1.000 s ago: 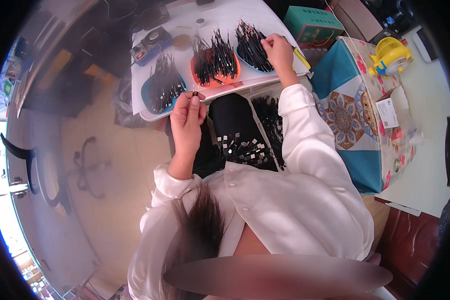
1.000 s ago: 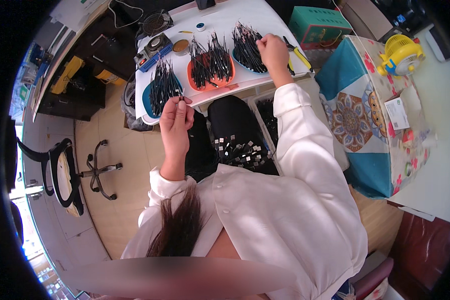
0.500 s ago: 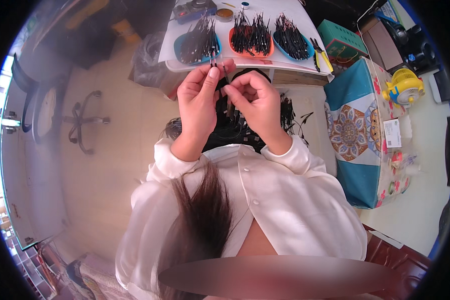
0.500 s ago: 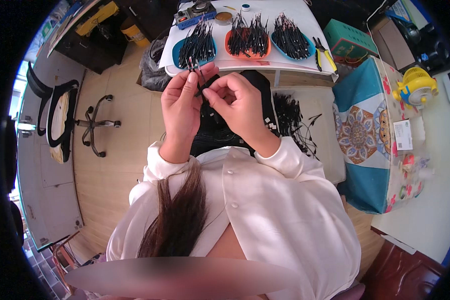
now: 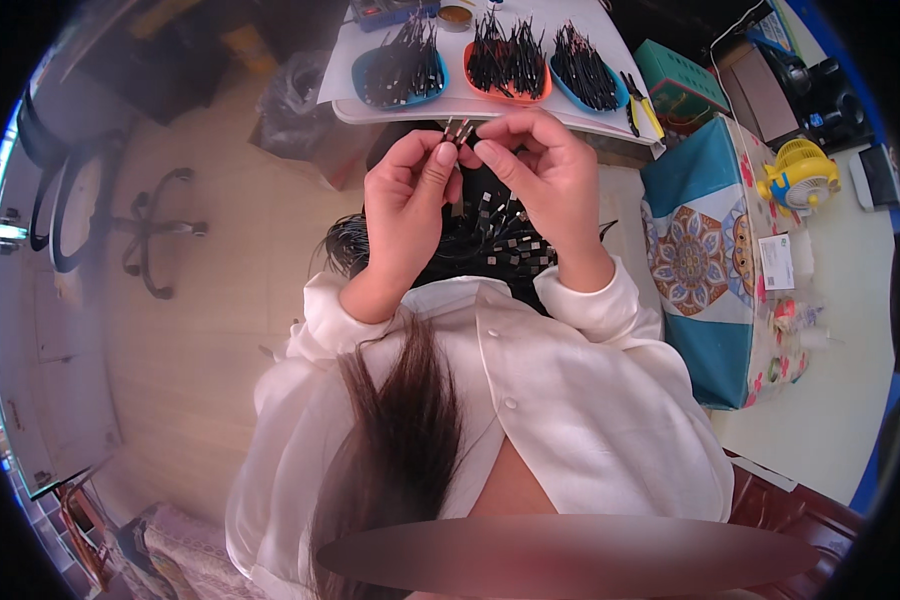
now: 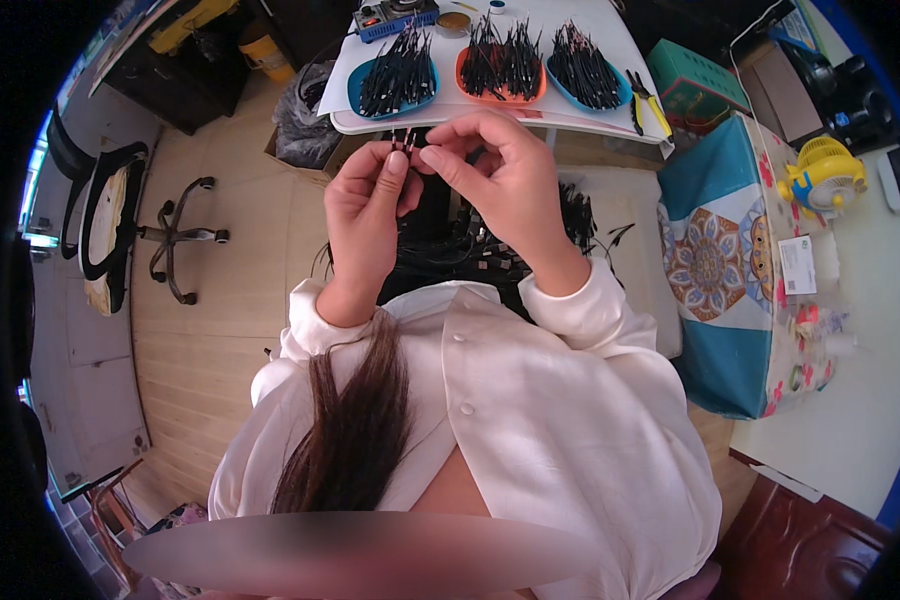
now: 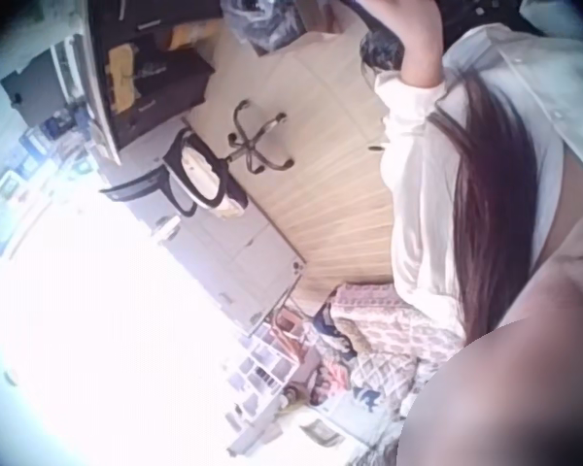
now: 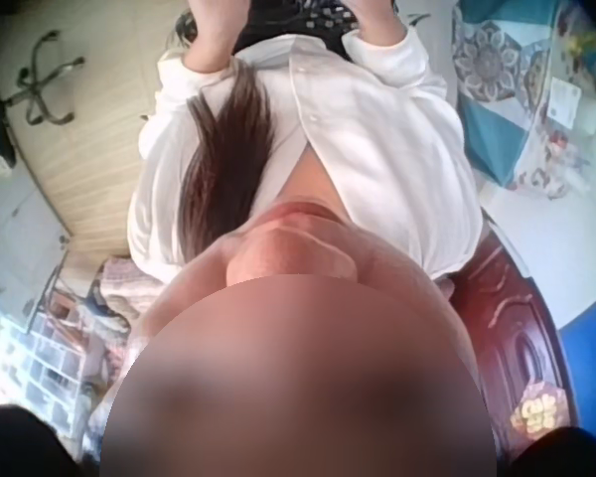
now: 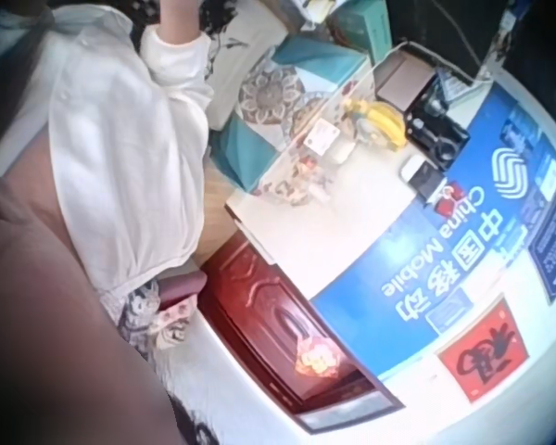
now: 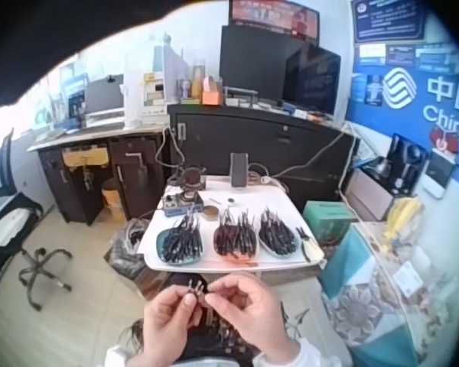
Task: The person sits on the floor and repeatedly picks up black wires, attaches small connectors to their ends, and places the finished units into trays. The person handles the wires and connectors by hand and organizes the completed items into separate containers.
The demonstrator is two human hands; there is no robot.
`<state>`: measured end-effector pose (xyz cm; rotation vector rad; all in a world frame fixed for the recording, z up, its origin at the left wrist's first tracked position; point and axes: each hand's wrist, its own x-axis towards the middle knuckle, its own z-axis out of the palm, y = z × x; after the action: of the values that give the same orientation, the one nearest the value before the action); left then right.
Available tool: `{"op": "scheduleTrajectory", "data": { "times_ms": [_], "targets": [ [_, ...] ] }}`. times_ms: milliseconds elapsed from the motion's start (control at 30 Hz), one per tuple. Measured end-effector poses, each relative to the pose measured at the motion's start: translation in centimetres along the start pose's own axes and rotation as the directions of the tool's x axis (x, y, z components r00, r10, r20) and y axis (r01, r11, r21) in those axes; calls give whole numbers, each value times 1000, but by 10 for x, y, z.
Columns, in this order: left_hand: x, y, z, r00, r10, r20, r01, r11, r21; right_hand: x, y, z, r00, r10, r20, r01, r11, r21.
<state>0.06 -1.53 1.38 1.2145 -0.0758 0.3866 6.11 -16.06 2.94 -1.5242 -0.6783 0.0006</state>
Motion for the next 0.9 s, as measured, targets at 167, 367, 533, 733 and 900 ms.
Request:
{"op": "scheduleTrajectory", "data": {
  "times_ms": [167,367,533,733,900],
  "targets": [
    [0,0,1,999,-27,28,27,1000,9,7,-1,1,999,30,28,-29,999,-43],
    [1,-9,1,1000,-18,-1,18,998,65,8,6,4,1000,18,-18,-18,1000,-1],
    [3,-16,0,998,-33,-55,36,998,59,1,11,18,990,-31,-140,27,999,-27],
    [3,-17,-3,998,-46,-32,47,998,37,3,8,20,883,-468,-39,386,770,-508],
    [1,-14,-5,997,-81,0,81,997,17,16,8,-1,999,46,-23,-42,986,162]
  ]
}}
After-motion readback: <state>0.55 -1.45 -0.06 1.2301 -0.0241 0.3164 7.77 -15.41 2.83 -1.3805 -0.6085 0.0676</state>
